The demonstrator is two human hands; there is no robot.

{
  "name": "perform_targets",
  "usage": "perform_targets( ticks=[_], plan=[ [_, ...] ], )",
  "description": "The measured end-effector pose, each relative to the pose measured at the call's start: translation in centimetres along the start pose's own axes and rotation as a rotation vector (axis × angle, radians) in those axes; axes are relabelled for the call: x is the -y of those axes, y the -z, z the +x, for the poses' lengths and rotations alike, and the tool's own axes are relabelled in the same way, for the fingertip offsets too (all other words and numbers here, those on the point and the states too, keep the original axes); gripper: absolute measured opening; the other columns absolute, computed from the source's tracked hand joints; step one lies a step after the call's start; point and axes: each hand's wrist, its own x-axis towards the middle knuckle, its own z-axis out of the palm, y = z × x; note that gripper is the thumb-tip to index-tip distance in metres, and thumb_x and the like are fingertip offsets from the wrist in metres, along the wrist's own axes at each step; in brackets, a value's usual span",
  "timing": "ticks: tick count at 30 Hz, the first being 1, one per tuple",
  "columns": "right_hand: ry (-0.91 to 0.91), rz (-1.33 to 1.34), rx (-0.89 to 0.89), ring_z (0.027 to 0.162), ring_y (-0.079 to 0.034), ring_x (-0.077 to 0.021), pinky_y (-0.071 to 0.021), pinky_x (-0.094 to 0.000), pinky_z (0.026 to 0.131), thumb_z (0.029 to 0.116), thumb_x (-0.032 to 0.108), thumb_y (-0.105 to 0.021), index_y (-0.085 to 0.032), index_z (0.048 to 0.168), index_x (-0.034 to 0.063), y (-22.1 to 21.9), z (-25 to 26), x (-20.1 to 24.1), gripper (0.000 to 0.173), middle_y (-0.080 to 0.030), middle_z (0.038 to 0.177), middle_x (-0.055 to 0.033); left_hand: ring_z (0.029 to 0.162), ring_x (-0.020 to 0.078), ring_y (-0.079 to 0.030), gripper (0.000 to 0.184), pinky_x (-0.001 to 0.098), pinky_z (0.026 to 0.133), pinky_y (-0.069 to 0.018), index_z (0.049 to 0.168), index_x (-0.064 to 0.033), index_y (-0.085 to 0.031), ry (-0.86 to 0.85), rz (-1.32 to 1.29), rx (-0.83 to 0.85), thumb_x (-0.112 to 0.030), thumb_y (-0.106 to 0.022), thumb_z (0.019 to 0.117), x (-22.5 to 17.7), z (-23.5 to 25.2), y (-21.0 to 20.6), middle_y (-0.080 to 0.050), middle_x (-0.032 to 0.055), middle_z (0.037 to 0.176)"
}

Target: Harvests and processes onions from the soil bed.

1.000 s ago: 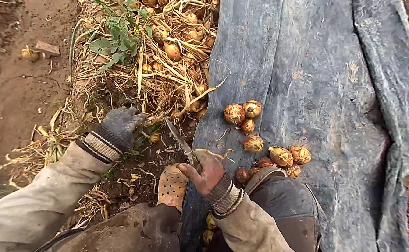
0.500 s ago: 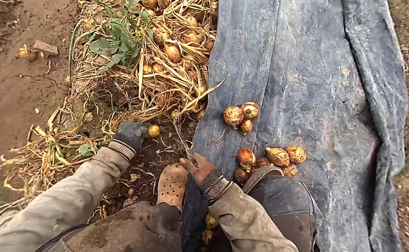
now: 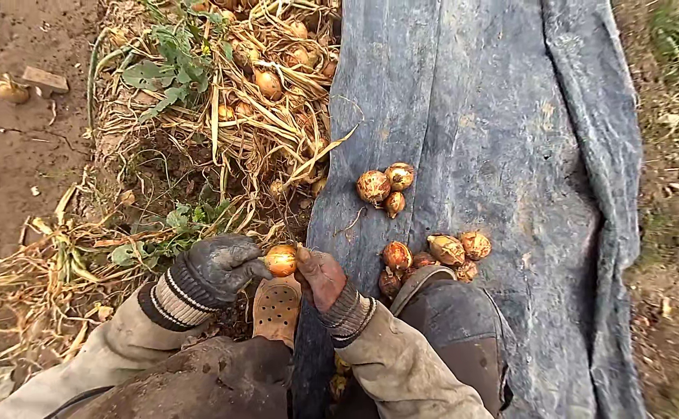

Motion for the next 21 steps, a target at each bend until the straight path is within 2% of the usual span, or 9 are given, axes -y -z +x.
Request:
perform_targets(
  ticks=[3, 5, 8, 9, 11, 13, 17, 19, 21],
  plan=[
    [-0.101, 0.059, -0.111, 0.045, -0.044, -0.0091, -0.0426, -0.0296, 0.045, 0.1053, 0.058, -0.037, -0.058, 0.077, 0.0082, 0.1, 0.1, -0.3, 0.061, -0.046, 0.056, 0.0009, 0.077, 0.0198, -0.068, 0.044, 0.0485, 0.07, -0.0557, 0.083, -0.0111, -0.073, 0.387, 0.194, -0.091, -0.049, -0.059, 0.0999, 0.6, 1.5, 0.2, -0.07, 0.0052, 0.08],
    [-0.196, 0.004, -0.134, 0.047, -0.045, -0.0122, -0.0445, -0.0321, 0.048, 0.1071, 0.056, -0.034, -0.06, 0.084, 0.0058, 0.4, 0.7, -0.9, 0.061, -0.048, 0.06, -0.002, 0.081, 0.0251, -0.068, 0.041, 0.0561, 0.073, -0.0541, 0.09, -0.0112, -0.072, 0.489, 0.219, -0.022, -0.048, -0.057, 0.102, 0.7, 3.1, 0.6, -0.07, 0.0084, 0.087],
    [-0.332, -0.155, 0.001, 0.063, -0.05, -0.0193, -0.0482, -0.0416, 0.065, 0.1074, 0.058, -0.032, -0.065, 0.102, 0.0006, 0.9, 2.0, -2.1, 0.067, -0.053, 0.074, -0.0077, 0.102, 0.0232, -0.069, 0.025, 0.0489, 0.093, -0.0549, 0.105, -0.0113, -0.075, 0.298, 0.184, 0.41, -0.032, -0.061, 0.1029, -1.6, 5.9, 0.6, -0.072, 0.008, 0.105],
    [-0.346, -0.132, -0.001, 0.062, -0.05, -0.0179, -0.0481, -0.0401, 0.064, 0.1065, 0.06, -0.034, -0.065, 0.101, 0.0011, 1.0, 2.0, -2.1, 0.067, -0.053, 0.072, -0.0066, 0.102, 0.0209, -0.069, 0.024, 0.0466, 0.093, -0.0553, 0.107, -0.0149, -0.076, 0.256, 0.209, 0.545, -0.034, -0.062, 0.1023, -2.4, 6.9, 0.1, -0.073, 0.0051, 0.105],
    [-0.338, 0.043, -0.123, 0.046, -0.045, -0.0098, -0.0438, -0.0295, 0.048, 0.1064, 0.059, -0.033, -0.062, 0.084, 0.004, 1.1, 1.9, -2.1, 0.066, -0.049, 0.058, -0.0005, 0.095, 0.0184, -0.07, 0.027, 0.0467, 0.087, -0.0568, 0.107, -0.0218, -0.075, 0.231, 0.275, 0.701, -0.042, -0.058, 0.1033, -3.0, 8.7, -1.3, -0.073, 0.0006, 0.099],
    [-0.337, 0.209, -0.244, 0.042, -0.043, -0.0078, -0.0416, -0.0255, 0.041, 0.1092, 0.055, -0.025, -0.058, 0.084, 0.0036, 2.1, 1.4, -0.6, 0.067, -0.047, 0.056, 0.0004, 0.093, 0.0231, -0.07, 0.027, 0.0523, 0.082, -0.0561, 0.103, -0.0206, -0.074, 0.218, 0.337, 0.655, -0.041, -0.056, 0.1041, -1.7, 10.5, -2.9, -0.072, 0.0036, 0.098],
    [-0.089, 0.473, -0.568, 0.035, -0.04, -0.0077, -0.0393, -0.0243, 0.034, 0.1066, 0.061, -0.021, -0.051, 0.076, 0.01, 3.8, 0.7, 0.5, 0.067, -0.044, 0.049, 0.0019, 0.108, 0.0344, -0.067, 0.023, 0.0575, 0.087, -0.056, 0.11, -0.0139, -0.076, 0.145, 0.616, 0.612, -0.007, -0.065, 0.0912, 2.8, 13.9, -5.8, -0.069, 0.0118, 0.118],
    [0.005, 0.486, -0.612, 0.035, -0.042, -0.0081, -0.041, -0.0249, 0.034, 0.1039, 0.067, -0.022, -0.053, 0.078, 0.0106, 4.6, 0.8, 0.5, 0.069, -0.045, 0.05, 0.0021, 0.108, 0.0363, -0.067, 0.025, 0.0564, 0.085, -0.0569, 0.111, -0.0113, -0.076, 0.109, 0.684, 0.626, -0.003, -0.067, 0.0884, 5.1, 14.1, -6.9, -0.068, 0.0129, 0.123],
    [-0.002, 0.351, -0.589, 0.037, -0.043, -0.0072, -0.0424, -0.0242, 0.036, 0.1067, 0.06, -0.023, -0.054, 0.08, 0.0087, 4.1, 0.8, 0.1, 0.066, -0.046, 0.051, 0.0025, 0.111, 0.0397, -0.065, 0.038, 0.057, 0.085, -0.0564, 0.125, -0.0105, -0.07, 0.19, 0.753, 0.661, -0.002, -0.068, 0.0881, 6.5, 13.9, -6.9, -0.063, 0.014, 0.135]
  ],
)
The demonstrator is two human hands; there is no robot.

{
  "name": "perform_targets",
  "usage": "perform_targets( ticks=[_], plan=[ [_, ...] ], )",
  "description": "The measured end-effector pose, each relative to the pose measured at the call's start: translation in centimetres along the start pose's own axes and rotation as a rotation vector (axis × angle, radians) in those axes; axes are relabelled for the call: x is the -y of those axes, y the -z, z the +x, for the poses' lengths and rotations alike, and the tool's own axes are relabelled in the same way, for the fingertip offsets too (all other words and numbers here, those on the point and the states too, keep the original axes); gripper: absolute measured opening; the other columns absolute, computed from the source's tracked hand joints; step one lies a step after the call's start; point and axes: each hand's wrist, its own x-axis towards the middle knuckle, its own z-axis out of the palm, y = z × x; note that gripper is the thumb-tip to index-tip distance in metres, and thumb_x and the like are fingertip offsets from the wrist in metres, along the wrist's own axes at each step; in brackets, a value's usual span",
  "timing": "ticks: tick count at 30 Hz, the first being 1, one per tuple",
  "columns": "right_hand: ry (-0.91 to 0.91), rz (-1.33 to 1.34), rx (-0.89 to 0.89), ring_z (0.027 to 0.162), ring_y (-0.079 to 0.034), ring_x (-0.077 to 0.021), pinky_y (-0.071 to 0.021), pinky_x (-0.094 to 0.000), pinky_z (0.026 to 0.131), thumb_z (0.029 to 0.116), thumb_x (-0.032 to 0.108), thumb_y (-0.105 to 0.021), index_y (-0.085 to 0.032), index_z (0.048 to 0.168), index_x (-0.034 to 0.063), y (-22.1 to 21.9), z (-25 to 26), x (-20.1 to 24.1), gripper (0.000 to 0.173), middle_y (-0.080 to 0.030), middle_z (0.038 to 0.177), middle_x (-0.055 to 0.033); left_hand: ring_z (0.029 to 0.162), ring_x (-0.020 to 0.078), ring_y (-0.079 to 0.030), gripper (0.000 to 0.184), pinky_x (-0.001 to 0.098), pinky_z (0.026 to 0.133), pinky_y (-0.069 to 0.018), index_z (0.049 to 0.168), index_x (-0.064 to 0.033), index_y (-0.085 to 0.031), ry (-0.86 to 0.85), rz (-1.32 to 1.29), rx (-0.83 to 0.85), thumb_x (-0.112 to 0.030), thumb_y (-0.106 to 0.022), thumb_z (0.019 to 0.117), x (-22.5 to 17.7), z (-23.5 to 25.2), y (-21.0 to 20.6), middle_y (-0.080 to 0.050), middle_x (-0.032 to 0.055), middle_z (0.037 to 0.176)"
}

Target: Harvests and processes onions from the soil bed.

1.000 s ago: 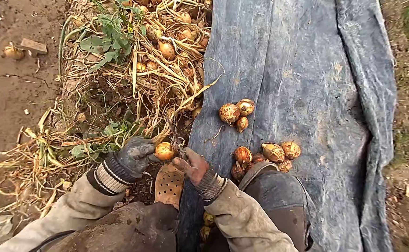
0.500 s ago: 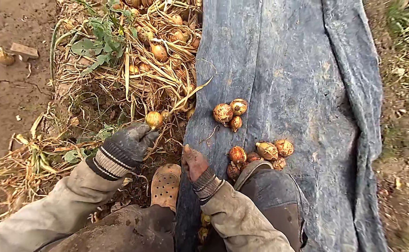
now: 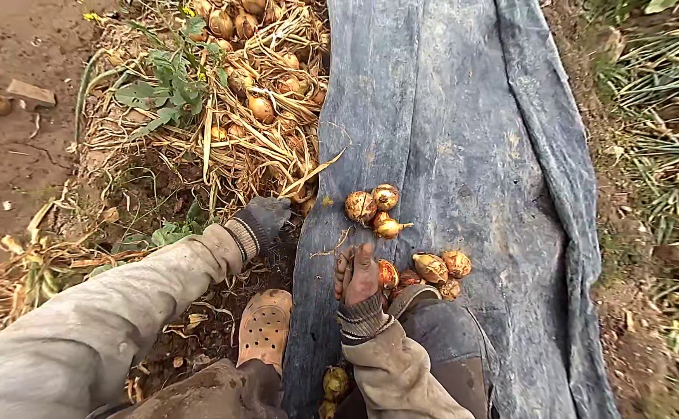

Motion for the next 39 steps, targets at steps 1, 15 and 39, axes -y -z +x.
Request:
perform_targets(
  ticks=[1, 15, 39],
  plan=[
    [-0.016, -0.113, 0.058, 0.039, -0.044, -0.0073, -0.0432, -0.0247, 0.039, 0.1082, 0.055, -0.024, -0.056, 0.079, 0.0069, -0.3, -0.2, -0.3, 0.065, -0.047, 0.052, 0.0021, 0.111, 0.0425, -0.064, 0.046, 0.0584, 0.084, -0.056, 0.133, -0.0101, -0.065, 0.07, 0.008, 0.02, -0.001, -0.068, 0.088, 0.6, -0.1, 0.0, -0.062, 0.0165, 0.134],
    [-0.16, -0.709, 0.555, 0.07, -0.062, -0.0224, -0.0545, -0.0446, 0.071, 0.0945, 0.066, -0.057, -0.059, 0.121, 0.0013, -2.2, -0.9, -0.4, 0.07, -0.063, 0.087, -0.0129, 0.153, 0.0396, -0.028, 0.016, 0.0621, 0.123, -0.0229, 0.079, -0.0171, -0.075, -0.062, -0.804, -0.752, -0.029, -0.068, 0.0873, 2.2, -14.4, -4.6, -0.058, 0.0016, 0.149],
    [-0.357, -0.054, 0.194, 0.038, -0.042, -0.0076, -0.0408, -0.0241, 0.038, 0.1104, 0.052, -0.024, -0.055, 0.078, 0.006, -0.8, 0.4, -1.0, 0.065, -0.046, 0.052, 0.0014, 0.102, 0.0214, -0.071, 0.018, 0.0504, 0.09, -0.0566, 0.111, -0.0227, -0.075, -0.252, -0.387, -0.044, -0.03, -0.063, 0.0991, -3.7, -5.6, 5.3, -0.075, 0.0019, 0.107]
  ],
)
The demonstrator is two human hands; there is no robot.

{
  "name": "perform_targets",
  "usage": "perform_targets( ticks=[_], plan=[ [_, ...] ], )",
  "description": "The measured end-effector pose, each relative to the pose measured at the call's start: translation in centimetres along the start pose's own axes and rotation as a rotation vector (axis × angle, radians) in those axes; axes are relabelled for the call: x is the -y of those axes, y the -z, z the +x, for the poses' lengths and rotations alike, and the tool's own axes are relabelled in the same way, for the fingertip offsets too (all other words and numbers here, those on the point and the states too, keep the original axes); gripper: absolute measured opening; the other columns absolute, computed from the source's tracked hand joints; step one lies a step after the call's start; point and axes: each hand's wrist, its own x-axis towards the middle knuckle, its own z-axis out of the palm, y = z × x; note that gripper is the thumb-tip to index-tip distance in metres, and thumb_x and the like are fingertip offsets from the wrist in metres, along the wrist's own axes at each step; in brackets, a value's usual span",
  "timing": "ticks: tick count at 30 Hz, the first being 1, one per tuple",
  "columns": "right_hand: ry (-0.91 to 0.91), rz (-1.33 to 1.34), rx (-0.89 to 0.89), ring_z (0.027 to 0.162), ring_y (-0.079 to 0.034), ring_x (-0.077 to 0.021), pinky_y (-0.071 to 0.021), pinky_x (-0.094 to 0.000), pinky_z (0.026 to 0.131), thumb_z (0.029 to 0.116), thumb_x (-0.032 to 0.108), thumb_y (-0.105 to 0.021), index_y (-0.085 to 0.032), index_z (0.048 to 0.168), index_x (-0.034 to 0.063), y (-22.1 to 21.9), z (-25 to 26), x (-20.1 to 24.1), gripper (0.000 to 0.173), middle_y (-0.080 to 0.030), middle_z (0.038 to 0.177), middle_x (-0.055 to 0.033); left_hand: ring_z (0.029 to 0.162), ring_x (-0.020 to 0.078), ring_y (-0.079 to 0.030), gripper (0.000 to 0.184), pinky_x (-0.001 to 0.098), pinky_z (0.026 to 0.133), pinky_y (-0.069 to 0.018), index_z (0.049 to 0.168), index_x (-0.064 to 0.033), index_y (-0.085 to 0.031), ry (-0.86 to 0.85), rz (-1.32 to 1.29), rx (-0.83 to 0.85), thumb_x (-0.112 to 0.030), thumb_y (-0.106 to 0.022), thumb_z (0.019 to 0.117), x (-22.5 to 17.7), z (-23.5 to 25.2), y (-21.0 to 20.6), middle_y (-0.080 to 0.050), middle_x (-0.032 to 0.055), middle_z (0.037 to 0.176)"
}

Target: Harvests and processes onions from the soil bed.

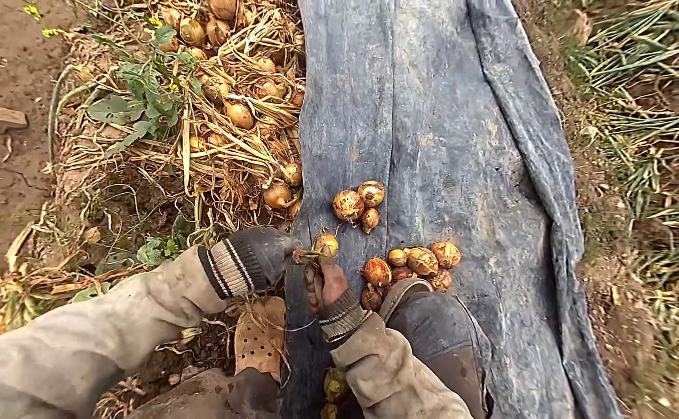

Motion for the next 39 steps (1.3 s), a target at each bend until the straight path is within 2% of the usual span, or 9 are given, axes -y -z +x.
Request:
perform_targets(
  ticks=[3, 6, 12, 16, 22, 25, 29, 35, 39],
  plan=[
    [0.206, 0.188, -0.142, 0.036, -0.041, -0.0073, -0.0405, -0.0239, 0.036, 0.1084, 0.056, -0.02, -0.053, 0.081, 0.008, 1.5, -0.9, 1.4, 0.065, -0.045, 0.051, 0.0023, 0.106, 0.0296, -0.071, 0.019, 0.0554, 0.092, -0.0553, 0.106, -0.0133, -0.077, -0.03, 0.109, -0.317, -0.009, -0.064, 0.0931, 3.0, 4.5, 1.2, -0.075, 0.0092, 0.109],
    [0.444, 0.327, -0.306, 0.037, -0.045, -0.0083, -0.0446, -0.0249, 0.035, 0.1061, 0.061, -0.015, -0.053, 0.087, 0.0121, 3.4, -1.2, 2.9, 0.065, -0.048, 0.054, 0.0027, 0.106, 0.0385, -0.068, 0.021, 0.0607, 0.087, -0.0539, 0.107, -0.01, -0.075, 0.091, 0.311, -0.336, -0.005, -0.065, 0.0896, 5.3, 8.5, 3.0, -0.071, 0.0157, 0.111],
    [-0.091, 0.444, -0.111, 0.039, -0.05, -0.0146, -0.0487, -0.0323, 0.036, 0.1068, 0.061, -0.028, -0.054, 0.092, 0.0098, 2.7, 0.6, 1.5, 0.06, -0.049, 0.056, -0.0021, 0.117, 0.043, -0.059, 0.037, 0.0586, 0.102, -0.0451, 0.122, 0.0013, -0.065, 0.357, 0.564, -0.006, -0.006, -0.071, 0.0864, 5.1, 14.0, 3.1, -0.064, 0.0237, 0.12],
    [-0.172, 0.323, 0.068, 0.039, -0.049, -0.0128, -0.0483, -0.0295, 0.035, 0.1086, 0.055, -0.031, -0.055, 0.114, 0.0067, 2.0, 0.4, 0.2, 0.054, -0.049, 0.059, -0.0015, 0.111, 0.047, -0.061, 0.028, 0.0658, 0.093, -0.0479, 0.111, -0.0011, -0.07, 0.439, 0.48, -0.111, -0.008, -0.073, 0.0844, 6.4, 11.8, 3.3, -0.067, 0.0245, 0.111],
    [-0.035, -0.054, 0.032, 0.044, -0.047, -0.0111, -0.0482, -0.0275, 0.043, 0.1068, 0.046, -0.048, -0.053, 0.119, 0.0027, 0.7, 0.2, 0.5, 0.046, -0.046, 0.066, -0.0018, 0.114, 0.0265, -0.062, 0.016, 0.0446, 0.103, -0.0481, 0.099, 0.0024, -0.073, 0.159, -0.406, -0.812, -0.002, -0.062, 0.0889, 6.9, -0.2, 0.3, -0.068, 0.0168, 0.114],
    [0.175, -0.115, 0.193, 0.047, -0.048, -0.008, -0.0485, -0.0262, 0.046, 0.0951, 0.057, -0.062, -0.056, 0.115, 0.0045, 0.1, -1.2, 0.1, 0.056, -0.049, 0.066, 0.0002, 0.094, 0.0022, -0.066, 0.015, 0.0216, 0.084, -0.0563, 0.091, -0.0075, -0.07, 0.122, -0.818, -0.932, -0.001, -0.058, 0.0851, 1.8, -5.1, -2.1, -0.07, -0.0049, 0.1],
    [0.475, 0.041, 0.289, 0.044, -0.048, -0.0011, -0.0463, -0.0204, 0.043, 0.0811, 0.078, -0.065, -0.065, 0.106, 0.0135, -0.9, -3.3, 0.1, 0.069, -0.053, 0.059, 0.0082, 0.083, -0.004, -0.066, 0.008, 0.0165, 0.072, -0.057, 0.096, -0.026, -0.075, 0.059, -0.942, -0.852, -0.024, -0.068, 0.0931, -1.8, -8.7, -4.8, -0.071, -0.0167, 0.094],
    [0.378, 0.058, 0.26, 0.04, -0.041, -0.0026, -0.039, -0.0204, 0.039, 0.1018, 0.061, -0.046, -0.059, 0.08, 0.0137, -1.1, -3.2, 0.3, 0.053, -0.045, 0.053, 0.0064, 0.082, 0.0031, -0.067, 0.026, 0.0223, 0.077, -0.0568, 0.083, -0.0099, -0.072, -0.155, -0.446, -0.835, -0.036, -0.071, 0.0882, 1.6, -8.5, -3.3, -0.07, -0.002, 0.082],
    [0.24, 0.062, 0.145, 0.036, -0.042, -0.0071, -0.0413, -0.0244, 0.035, 0.1079, 0.054, -0.033, -0.053, 0.076, 0.0117, -0.5, -2.1, -0.3, 0.056, -0.047, 0.054, 0.0025, 0.095, 0.0286, -0.071, 0.028, 0.0473, 0.089, -0.0566, 0.097, 0.0028, -0.073, 0.123, -0.185, -0.903, -0.024, -0.071, 0.092, 2.0, -6.4, -1.5, -0.073, 0.0192, 0.098]
  ],
)
